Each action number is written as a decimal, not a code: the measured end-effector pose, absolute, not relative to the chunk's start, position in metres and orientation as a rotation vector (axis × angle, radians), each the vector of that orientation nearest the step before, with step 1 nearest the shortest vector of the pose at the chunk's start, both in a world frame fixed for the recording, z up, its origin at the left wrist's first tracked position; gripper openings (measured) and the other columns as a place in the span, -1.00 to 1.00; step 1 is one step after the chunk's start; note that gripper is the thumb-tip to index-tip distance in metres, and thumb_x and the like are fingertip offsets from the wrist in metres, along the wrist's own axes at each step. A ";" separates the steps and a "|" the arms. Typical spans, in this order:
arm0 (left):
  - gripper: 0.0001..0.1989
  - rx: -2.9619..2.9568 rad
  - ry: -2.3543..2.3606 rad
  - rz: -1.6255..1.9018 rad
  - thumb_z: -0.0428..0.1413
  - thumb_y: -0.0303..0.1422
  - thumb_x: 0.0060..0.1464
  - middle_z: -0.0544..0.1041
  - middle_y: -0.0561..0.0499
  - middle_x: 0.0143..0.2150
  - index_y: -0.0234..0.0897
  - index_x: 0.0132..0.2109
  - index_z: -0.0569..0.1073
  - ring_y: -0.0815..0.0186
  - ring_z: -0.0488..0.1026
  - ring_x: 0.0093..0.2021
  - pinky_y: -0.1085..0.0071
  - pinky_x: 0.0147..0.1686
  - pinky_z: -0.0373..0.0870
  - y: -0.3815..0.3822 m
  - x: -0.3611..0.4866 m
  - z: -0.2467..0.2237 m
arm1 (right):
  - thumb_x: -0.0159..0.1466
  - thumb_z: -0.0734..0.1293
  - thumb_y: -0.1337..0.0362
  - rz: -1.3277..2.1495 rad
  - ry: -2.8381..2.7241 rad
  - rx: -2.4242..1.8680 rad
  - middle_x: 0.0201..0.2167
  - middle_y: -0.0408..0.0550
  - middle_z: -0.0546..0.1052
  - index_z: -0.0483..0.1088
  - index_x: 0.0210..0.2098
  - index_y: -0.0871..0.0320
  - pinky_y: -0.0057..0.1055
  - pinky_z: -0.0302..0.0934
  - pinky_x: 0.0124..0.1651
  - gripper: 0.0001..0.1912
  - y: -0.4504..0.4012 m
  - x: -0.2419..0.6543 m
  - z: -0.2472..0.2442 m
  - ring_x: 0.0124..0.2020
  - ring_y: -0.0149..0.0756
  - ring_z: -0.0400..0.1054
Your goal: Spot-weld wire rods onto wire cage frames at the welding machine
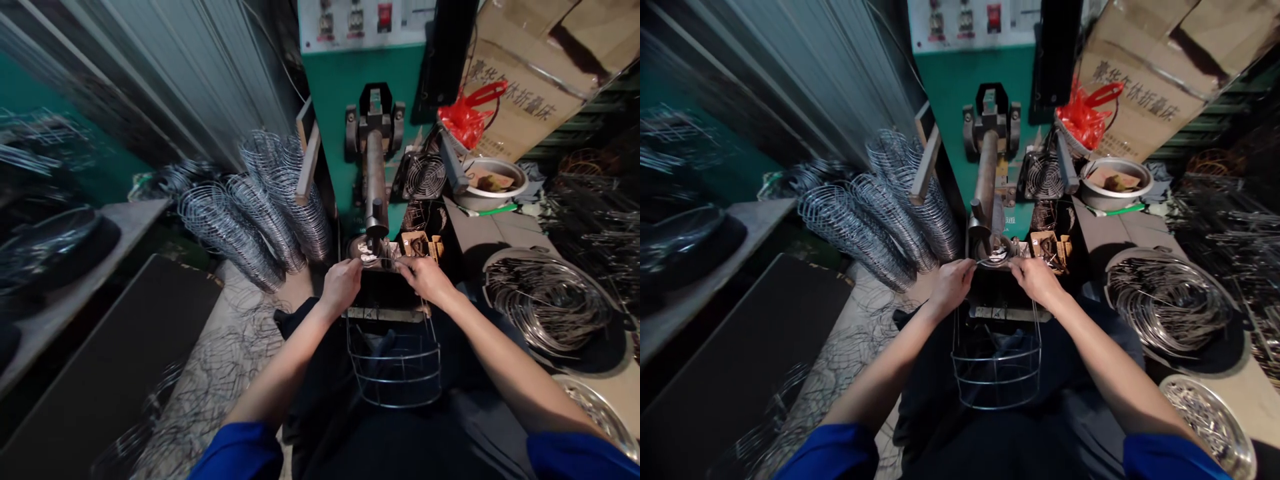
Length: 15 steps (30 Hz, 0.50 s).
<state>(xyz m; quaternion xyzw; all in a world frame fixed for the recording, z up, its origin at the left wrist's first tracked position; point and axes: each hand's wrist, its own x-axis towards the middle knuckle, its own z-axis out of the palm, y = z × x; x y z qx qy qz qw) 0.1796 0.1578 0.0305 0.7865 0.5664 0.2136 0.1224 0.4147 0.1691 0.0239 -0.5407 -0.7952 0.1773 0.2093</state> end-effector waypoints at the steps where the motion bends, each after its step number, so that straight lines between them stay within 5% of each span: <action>1: -0.74 2.296 1.660 0.611 -0.07 -0.41 0.29 0.54 -0.08 -0.33 -0.28 -0.23 0.52 0.27 0.45 -0.36 0.42 -0.35 0.24 0.158 0.180 0.033 | 0.39 0.21 0.23 0.502 -2.214 -1.505 -0.35 0.01 0.61 0.56 -0.15 0.08 -0.36 0.25 -0.27 -0.72 0.171 0.415 0.026 -0.34 -0.12 0.50; 15: -0.78 2.281 1.631 0.643 -0.05 -0.45 0.26 0.54 -0.04 -0.34 -0.27 -0.25 0.50 0.30 0.46 -0.35 0.45 -0.33 0.24 0.163 0.176 0.039 | 0.42 0.18 0.22 0.637 -2.221 -1.571 -0.40 -0.05 0.56 0.53 -0.15 0.14 -0.45 0.16 -0.43 -0.71 0.171 0.407 0.050 -0.58 -0.31 0.37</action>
